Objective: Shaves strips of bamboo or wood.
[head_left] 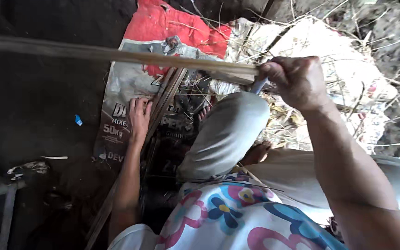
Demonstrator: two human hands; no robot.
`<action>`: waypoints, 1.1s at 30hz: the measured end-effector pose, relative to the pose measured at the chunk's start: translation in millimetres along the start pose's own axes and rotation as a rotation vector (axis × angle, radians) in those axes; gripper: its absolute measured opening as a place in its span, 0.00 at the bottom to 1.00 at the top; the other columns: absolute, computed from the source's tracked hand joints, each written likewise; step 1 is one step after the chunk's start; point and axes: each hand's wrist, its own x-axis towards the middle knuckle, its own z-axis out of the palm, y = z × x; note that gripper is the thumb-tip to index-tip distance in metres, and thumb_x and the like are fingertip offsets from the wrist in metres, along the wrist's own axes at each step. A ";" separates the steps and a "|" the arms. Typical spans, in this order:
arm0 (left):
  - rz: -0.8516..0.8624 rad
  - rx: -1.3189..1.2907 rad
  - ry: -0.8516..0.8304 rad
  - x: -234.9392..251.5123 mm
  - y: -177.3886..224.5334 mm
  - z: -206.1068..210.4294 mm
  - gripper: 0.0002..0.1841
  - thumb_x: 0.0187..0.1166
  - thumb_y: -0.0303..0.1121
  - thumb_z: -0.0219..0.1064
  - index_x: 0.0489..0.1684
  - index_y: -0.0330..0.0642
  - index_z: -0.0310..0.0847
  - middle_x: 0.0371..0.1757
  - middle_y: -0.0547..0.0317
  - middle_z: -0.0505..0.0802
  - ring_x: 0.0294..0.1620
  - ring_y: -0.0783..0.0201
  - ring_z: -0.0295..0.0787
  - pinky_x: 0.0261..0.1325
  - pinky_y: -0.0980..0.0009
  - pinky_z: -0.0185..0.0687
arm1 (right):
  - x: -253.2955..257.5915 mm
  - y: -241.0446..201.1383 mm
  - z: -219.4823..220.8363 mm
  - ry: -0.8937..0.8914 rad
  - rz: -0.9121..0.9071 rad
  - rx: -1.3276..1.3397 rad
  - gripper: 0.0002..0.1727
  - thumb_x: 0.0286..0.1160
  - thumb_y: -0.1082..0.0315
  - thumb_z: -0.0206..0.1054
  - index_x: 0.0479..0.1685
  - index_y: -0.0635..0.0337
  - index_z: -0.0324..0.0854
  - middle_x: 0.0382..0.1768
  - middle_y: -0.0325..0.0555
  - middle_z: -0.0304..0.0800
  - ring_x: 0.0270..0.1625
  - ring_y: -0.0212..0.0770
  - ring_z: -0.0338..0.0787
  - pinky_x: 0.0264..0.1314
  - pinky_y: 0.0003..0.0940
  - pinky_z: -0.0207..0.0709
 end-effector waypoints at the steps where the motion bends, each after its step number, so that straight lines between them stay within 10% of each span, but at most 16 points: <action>1: -0.197 -0.087 -0.165 4.3 -15.0 18.8 0.22 0.89 0.39 0.62 0.71 0.28 0.75 0.71 0.27 0.81 0.73 0.31 0.79 0.76 0.41 0.74 | 0.1 -5.5 -2.9 0.015 0.010 0.000 0.31 0.93 0.49 0.48 0.40 0.70 0.86 0.27 0.58 0.86 0.28 0.51 0.85 0.35 0.57 0.73; 5: -0.534 -0.112 -0.471 24.1 -61.0 91.3 0.37 0.82 0.46 0.71 0.84 0.28 0.65 0.78 0.21 0.74 0.80 0.24 0.69 0.80 0.30 0.61 | -3.2 -31.9 0.2 0.119 0.048 -0.006 0.30 0.94 0.50 0.49 0.37 0.68 0.86 0.24 0.51 0.85 0.26 0.41 0.82 0.35 0.47 0.73; 13: -0.440 -0.241 -0.644 45.6 -90.7 85.3 0.24 0.80 0.38 0.74 0.64 0.25 0.82 0.58 0.26 0.89 0.64 0.32 0.86 0.72 0.35 0.74 | -13.2 -35.7 23.9 0.172 0.044 0.077 0.27 0.94 0.53 0.51 0.34 0.64 0.86 0.24 0.43 0.84 0.26 0.31 0.80 0.35 0.38 0.72; 26: -0.584 -0.170 -0.498 56.2 -118.9 52.9 0.29 0.80 0.40 0.74 0.73 0.29 0.77 0.64 0.25 0.86 0.70 0.30 0.82 0.75 0.33 0.69 | -11.4 -37.9 22.1 0.103 0.037 0.020 0.28 0.93 0.50 0.52 0.32 0.64 0.85 0.22 0.48 0.85 0.24 0.39 0.81 0.32 0.45 0.71; 33: -0.460 -0.088 -0.180 36.2 -85.9 67.2 0.31 0.78 0.35 0.73 0.79 0.29 0.71 0.76 0.22 0.76 0.77 0.25 0.71 0.79 0.34 0.65 | -10.9 -37.7 24.3 0.112 0.055 0.084 0.26 0.93 0.54 0.52 0.32 0.64 0.85 0.22 0.40 0.82 0.24 0.25 0.76 0.33 0.30 0.69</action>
